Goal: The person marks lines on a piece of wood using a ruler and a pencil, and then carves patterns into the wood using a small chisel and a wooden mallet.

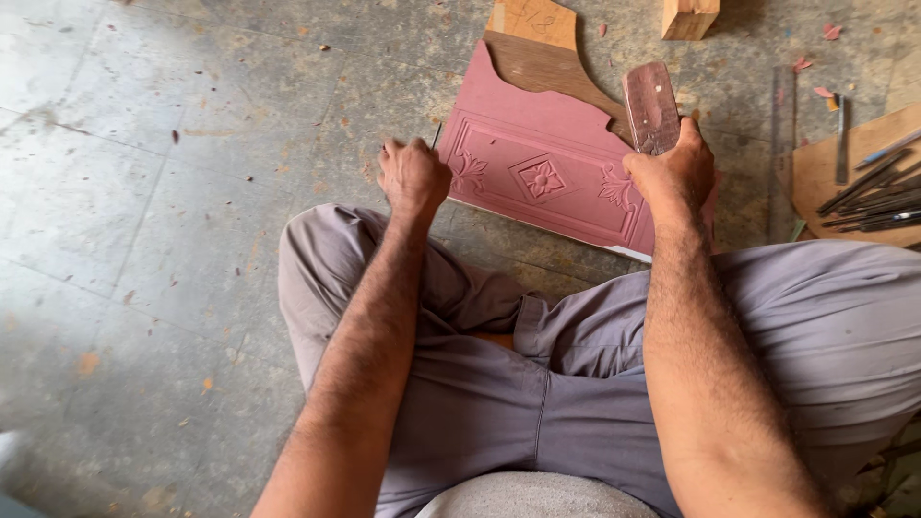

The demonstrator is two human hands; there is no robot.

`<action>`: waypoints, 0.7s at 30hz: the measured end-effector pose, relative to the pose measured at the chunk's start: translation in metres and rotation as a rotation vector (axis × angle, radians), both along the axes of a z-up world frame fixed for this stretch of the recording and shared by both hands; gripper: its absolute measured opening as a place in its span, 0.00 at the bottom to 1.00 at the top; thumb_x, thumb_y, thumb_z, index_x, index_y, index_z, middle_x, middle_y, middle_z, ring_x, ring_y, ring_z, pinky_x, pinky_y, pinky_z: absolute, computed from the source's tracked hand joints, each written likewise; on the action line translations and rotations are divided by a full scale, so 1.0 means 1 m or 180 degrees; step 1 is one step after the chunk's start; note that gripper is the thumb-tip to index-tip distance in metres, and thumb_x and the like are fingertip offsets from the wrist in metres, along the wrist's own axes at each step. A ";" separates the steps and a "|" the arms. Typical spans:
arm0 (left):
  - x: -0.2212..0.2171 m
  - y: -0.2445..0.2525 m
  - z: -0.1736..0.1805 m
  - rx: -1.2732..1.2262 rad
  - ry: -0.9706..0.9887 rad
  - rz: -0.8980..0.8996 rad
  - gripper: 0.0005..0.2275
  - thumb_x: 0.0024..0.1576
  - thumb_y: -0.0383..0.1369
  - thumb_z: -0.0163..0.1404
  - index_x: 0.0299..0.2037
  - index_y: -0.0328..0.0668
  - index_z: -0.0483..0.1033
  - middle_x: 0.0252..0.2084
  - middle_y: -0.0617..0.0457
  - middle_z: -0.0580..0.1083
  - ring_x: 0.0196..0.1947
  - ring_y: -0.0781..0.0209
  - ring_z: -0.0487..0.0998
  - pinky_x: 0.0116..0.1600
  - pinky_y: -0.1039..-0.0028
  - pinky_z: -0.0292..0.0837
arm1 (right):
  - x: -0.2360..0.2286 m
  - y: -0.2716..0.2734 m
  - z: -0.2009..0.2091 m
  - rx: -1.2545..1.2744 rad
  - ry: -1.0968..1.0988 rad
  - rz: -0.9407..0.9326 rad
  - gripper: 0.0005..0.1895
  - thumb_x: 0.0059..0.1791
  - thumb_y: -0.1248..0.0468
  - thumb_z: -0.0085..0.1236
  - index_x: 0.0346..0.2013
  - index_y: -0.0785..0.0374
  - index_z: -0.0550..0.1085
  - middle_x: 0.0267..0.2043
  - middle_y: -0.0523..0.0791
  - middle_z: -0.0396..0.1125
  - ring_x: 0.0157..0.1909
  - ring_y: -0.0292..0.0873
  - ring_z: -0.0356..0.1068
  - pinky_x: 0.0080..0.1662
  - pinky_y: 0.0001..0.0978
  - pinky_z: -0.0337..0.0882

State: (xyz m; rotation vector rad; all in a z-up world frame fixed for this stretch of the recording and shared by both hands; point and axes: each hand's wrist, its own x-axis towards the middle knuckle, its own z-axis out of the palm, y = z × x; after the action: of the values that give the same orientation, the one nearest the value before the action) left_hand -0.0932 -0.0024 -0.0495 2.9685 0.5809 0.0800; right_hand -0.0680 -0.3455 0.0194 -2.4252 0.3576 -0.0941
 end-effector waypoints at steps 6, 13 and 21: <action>0.011 -0.055 0.009 -0.4163 0.0241 -0.0239 0.11 0.65 0.33 0.44 0.44 0.37 0.78 0.39 0.48 0.80 0.35 0.59 0.79 0.42 0.68 0.79 | 0.002 0.007 0.017 0.1356 -0.0363 0.0021 0.27 0.35 0.68 0.71 0.47 0.64 0.72 0.42 0.48 0.74 0.42 0.46 0.74 0.43 0.39 0.76; 0.045 -0.058 -0.003 -0.2122 -0.1670 -0.0593 0.08 0.64 0.31 0.48 0.36 0.36 0.76 0.34 0.48 0.76 0.36 0.58 0.75 0.44 0.67 0.73 | 0.013 0.027 0.055 0.1845 -0.0063 0.0434 0.28 0.37 0.66 0.72 0.50 0.62 0.74 0.45 0.46 0.74 0.45 0.40 0.75 0.44 0.37 0.80; 0.017 -0.016 0.042 -0.3557 -0.1821 0.0723 0.09 0.64 0.35 0.52 0.43 0.39 0.82 0.36 0.52 0.78 0.37 0.63 0.76 0.45 0.68 0.76 | 0.049 0.033 0.108 -0.0875 -0.1547 0.2834 0.34 0.41 0.68 0.70 0.61 0.66 0.71 0.49 0.55 0.73 0.51 0.58 0.73 0.52 0.50 0.74</action>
State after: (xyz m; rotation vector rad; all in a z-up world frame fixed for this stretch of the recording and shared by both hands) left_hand -0.0758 -0.0180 -0.0074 1.6867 0.5923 0.4368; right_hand -0.0187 -0.3130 0.1276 -2.4911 -0.9965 -0.3374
